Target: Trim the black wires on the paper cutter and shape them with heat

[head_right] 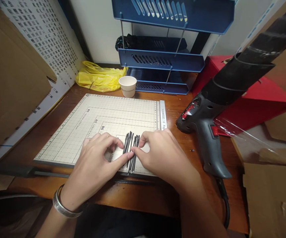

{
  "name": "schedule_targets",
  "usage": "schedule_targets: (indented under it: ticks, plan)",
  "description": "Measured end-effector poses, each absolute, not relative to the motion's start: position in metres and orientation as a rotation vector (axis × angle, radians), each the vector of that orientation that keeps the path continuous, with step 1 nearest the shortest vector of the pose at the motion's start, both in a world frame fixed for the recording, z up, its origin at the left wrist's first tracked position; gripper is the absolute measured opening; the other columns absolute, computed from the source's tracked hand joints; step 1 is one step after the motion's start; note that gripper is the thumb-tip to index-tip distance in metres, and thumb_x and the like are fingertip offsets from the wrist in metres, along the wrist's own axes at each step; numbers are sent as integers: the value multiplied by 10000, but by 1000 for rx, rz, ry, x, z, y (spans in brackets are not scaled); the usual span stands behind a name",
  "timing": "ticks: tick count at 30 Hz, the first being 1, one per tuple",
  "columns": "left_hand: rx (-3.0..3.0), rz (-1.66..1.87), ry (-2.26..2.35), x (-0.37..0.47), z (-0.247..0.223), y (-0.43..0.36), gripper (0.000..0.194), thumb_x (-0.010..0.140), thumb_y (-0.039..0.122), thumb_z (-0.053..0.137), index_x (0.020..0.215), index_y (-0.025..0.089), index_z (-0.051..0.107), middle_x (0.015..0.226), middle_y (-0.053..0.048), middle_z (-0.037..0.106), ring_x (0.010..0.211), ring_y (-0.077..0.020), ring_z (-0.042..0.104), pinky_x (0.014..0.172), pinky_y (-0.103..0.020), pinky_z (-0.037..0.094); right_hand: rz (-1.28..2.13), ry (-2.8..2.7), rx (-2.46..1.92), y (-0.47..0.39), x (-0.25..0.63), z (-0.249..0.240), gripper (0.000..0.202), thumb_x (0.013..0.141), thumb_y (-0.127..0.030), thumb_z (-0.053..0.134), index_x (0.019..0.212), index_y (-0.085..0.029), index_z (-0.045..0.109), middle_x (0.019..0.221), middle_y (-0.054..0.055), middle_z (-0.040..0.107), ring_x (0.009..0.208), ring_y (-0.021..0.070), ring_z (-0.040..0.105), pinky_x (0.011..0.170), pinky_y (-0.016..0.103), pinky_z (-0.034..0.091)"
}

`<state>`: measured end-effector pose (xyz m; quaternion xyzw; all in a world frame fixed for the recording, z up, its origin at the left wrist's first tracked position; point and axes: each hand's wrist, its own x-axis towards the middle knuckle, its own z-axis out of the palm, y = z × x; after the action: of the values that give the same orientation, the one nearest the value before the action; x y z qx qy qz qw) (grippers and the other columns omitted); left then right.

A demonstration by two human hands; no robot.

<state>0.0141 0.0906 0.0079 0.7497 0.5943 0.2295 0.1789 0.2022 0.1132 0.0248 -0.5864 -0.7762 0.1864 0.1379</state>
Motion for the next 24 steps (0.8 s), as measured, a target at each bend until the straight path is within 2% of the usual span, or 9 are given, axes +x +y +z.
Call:
schedule_targets:
  ticks: [6,12,16,19,24]
  plan:
    - [2118,644,1688,14,8,91,282,843,503,670,826,229,605,796,11,592,802,-208,506,762,-381,308,585,-2254,-1659,112,202,28,148,830,-346,673,737,-232,690,523,-52,388,526,124,376,593,284,268]
    - [2125,643,1679,14,7,92,267,836,483,688,832,230,603,805,13,597,809,-207,510,765,-378,303,584,-2202,-1691,113,208,28,135,856,-302,613,762,-252,696,513,-52,391,506,123,376,558,279,265]
    - [2133,657,1692,16,5,91,333,814,541,693,822,226,588,796,11,590,808,-212,512,773,-381,300,534,-2104,-1765,115,210,26,137,870,-290,588,798,-254,699,499,-53,399,499,124,391,539,273,271]
    - [2148,648,1702,16,5,91,364,786,562,711,816,223,580,800,9,588,825,-220,513,774,-379,295,519,-2096,-1732,115,207,24,129,878,-297,590,895,-253,710,506,-58,405,505,123,401,544,269,278]
    - [2150,629,1708,16,5,91,327,791,524,715,824,227,582,816,10,592,842,-222,512,776,-373,284,516,-2127,-1701,117,204,22,246,899,-299,577,1088,-265,733,514,-57,387,497,120,369,540,267,281]
